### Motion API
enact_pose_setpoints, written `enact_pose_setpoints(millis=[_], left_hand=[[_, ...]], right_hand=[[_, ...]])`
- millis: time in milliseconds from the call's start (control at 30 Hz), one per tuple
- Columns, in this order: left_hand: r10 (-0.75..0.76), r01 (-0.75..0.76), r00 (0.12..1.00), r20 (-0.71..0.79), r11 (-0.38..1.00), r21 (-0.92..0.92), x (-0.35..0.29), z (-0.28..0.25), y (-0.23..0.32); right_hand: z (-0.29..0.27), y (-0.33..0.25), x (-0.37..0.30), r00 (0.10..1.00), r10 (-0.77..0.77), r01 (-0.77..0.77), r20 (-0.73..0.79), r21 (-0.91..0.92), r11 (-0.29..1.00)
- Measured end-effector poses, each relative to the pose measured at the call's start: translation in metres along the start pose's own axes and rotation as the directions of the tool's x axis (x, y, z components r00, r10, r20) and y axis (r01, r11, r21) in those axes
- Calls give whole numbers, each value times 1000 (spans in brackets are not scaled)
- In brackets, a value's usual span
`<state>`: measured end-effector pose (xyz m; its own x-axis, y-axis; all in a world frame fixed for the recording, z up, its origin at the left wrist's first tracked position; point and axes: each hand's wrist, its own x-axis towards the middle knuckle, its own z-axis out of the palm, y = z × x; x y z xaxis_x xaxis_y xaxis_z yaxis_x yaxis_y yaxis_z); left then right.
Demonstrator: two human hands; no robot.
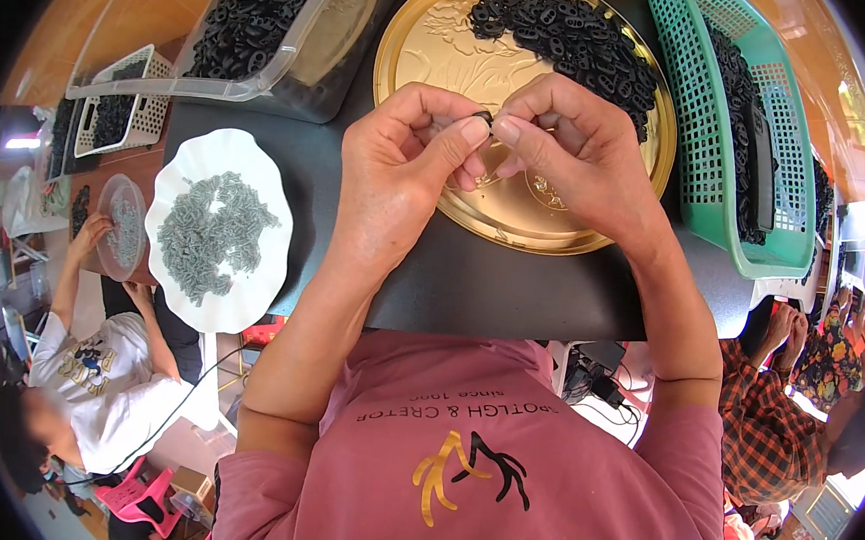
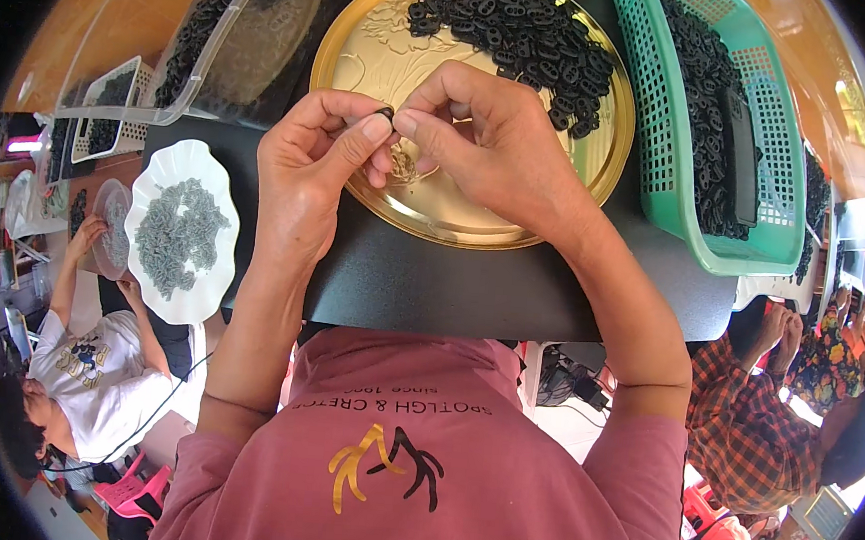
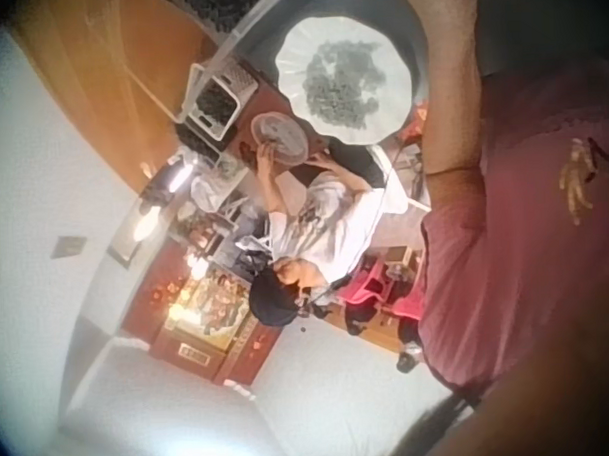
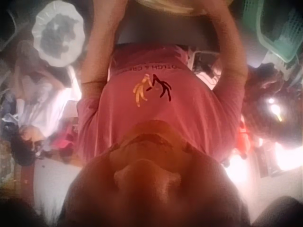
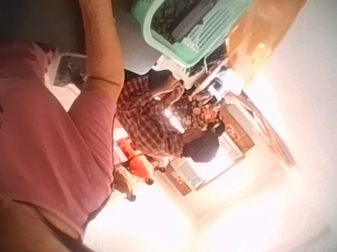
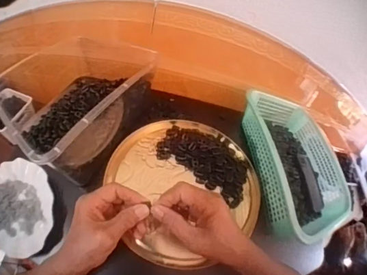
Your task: The person repeatedly picks small black plastic components and metal screws from a tray and basket, then fastens them together by hand. The assembled units are placed back onto the tray. The process is continuous and repetitive throughout the clip.
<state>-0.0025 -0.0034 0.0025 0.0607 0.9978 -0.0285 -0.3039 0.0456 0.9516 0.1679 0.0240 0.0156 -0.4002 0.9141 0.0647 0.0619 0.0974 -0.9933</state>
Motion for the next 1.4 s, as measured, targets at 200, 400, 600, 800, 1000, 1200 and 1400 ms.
enact_pose_setpoints(millis=[200, 400, 600, 800, 1000, 1200, 1400], left_hand=[[-2, 0, 999, 45, 1000, 30, 0, 0, 0], [-54, 56, 997, 54, 998, -37, 2, -2, -2], [-87, 91, 995, 55, 992, -91, 3, -3, -1], [-63, 63, 998, 22, 998, -1, 1, 0, 2], [-29, 30, 1000, -9, 997, 70, -2, 2, 4], [-37, 39, 999, -25, 998, 56, -2, 3, 4], [-40, 40, 999, 3, 998, 42, -4, 1, 2]], right_hand=[[-4, -4, -1, 997, 70, -71, 16, 39, 997], [-14, -9, 1, 991, 124, -123, 49, -22, 992], [-19, -5, 2, 999, 41, -40, 13, -45, 998], [-13, 1, 1, 999, 36, -37, -9, -124, 992], [-1, -2, 0, 998, 36, -41, -47, -118, 992], [5, 2, -2, 991, -77, 43, -107, -291, 956], [6, 1, -3, 984, -143, 94, -102, -378, 921]])
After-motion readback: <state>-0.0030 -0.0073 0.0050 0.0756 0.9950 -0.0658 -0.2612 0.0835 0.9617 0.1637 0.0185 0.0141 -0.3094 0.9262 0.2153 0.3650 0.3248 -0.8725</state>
